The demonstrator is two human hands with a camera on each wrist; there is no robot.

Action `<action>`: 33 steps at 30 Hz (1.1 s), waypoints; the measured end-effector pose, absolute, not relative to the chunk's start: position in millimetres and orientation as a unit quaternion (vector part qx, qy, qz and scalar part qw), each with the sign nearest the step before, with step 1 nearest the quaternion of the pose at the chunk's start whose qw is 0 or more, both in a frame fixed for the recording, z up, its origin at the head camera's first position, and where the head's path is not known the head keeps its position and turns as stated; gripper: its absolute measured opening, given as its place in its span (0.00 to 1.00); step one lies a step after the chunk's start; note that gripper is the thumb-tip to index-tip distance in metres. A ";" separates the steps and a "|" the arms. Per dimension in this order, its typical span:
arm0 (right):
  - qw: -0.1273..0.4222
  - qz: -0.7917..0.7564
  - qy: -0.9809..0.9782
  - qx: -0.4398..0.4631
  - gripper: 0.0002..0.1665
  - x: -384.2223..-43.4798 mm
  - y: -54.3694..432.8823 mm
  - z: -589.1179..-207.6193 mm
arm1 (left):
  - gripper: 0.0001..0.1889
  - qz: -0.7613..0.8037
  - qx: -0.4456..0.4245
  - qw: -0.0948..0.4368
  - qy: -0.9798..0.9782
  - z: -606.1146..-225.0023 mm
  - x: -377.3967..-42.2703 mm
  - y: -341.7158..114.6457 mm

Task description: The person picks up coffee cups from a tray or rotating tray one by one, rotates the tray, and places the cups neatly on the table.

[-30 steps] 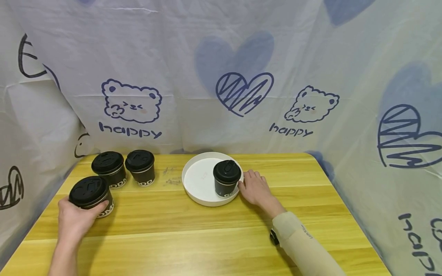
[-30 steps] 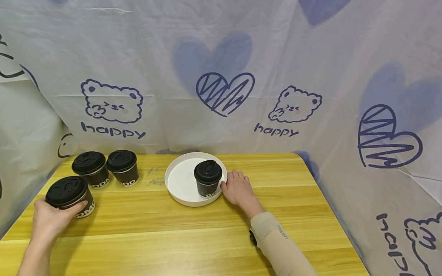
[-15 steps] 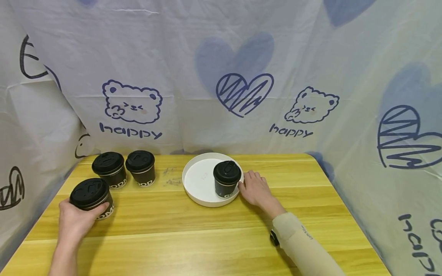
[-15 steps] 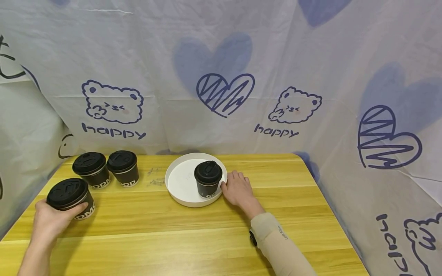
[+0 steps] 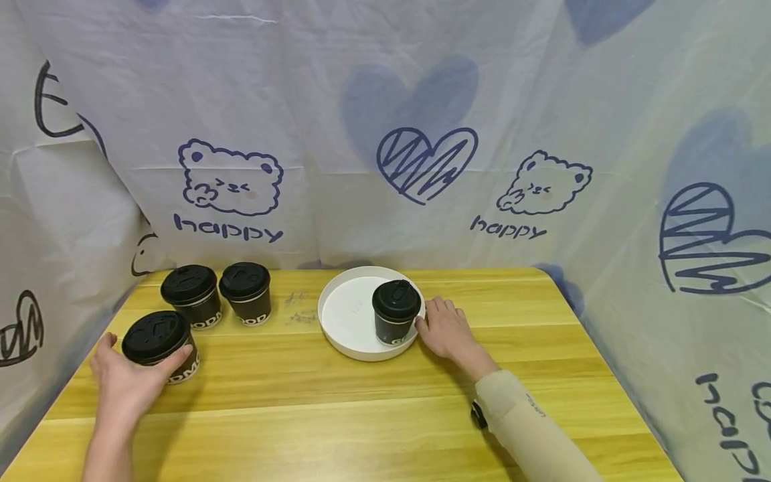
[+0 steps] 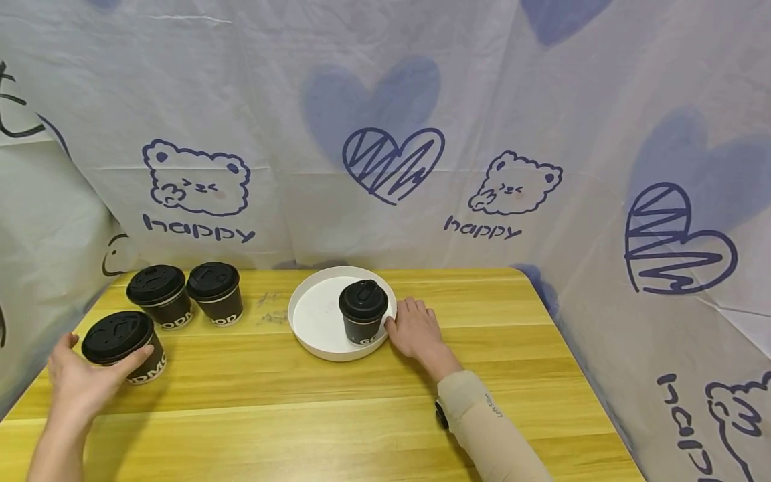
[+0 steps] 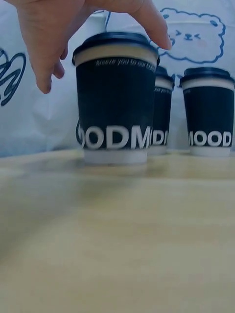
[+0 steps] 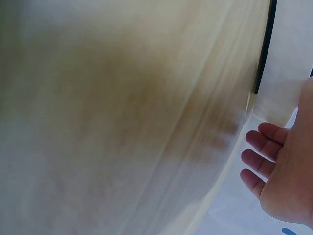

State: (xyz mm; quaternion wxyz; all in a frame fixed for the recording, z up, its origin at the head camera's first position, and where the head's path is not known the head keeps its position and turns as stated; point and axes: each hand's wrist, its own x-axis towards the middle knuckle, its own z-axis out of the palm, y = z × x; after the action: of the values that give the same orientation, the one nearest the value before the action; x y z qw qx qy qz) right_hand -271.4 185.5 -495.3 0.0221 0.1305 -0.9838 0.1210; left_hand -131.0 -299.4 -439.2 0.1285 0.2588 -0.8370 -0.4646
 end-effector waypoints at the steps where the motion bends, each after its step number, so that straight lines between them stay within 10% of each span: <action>1: 0.021 0.120 -0.984 0.130 0.26 -271.5 185.6 -495.2 | 0.63 -0.462 0.258 0.136 -0.837 -436.6 -130.1 -297.9; 16: 0.025 0.121 -0.984 0.130 0.26 -272.4 185.8 -496.3 | 0.57 -0.451 0.143 0.300 -0.828 -405.3 -143.3 -241.1; 33: 0.023 0.115 -0.985 0.125 0.25 -270.0 184.3 -494.6 | 0.55 -0.471 0.066 0.201 -0.857 -414.1 -192.0 -166.7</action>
State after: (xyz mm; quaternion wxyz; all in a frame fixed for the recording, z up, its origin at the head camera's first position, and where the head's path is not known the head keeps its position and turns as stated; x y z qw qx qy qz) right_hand -270.0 184.3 -494.6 0.0232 0.1250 -0.9851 0.1155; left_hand -192.0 -166.7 -414.1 0.2007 0.0660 -0.8566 -0.4708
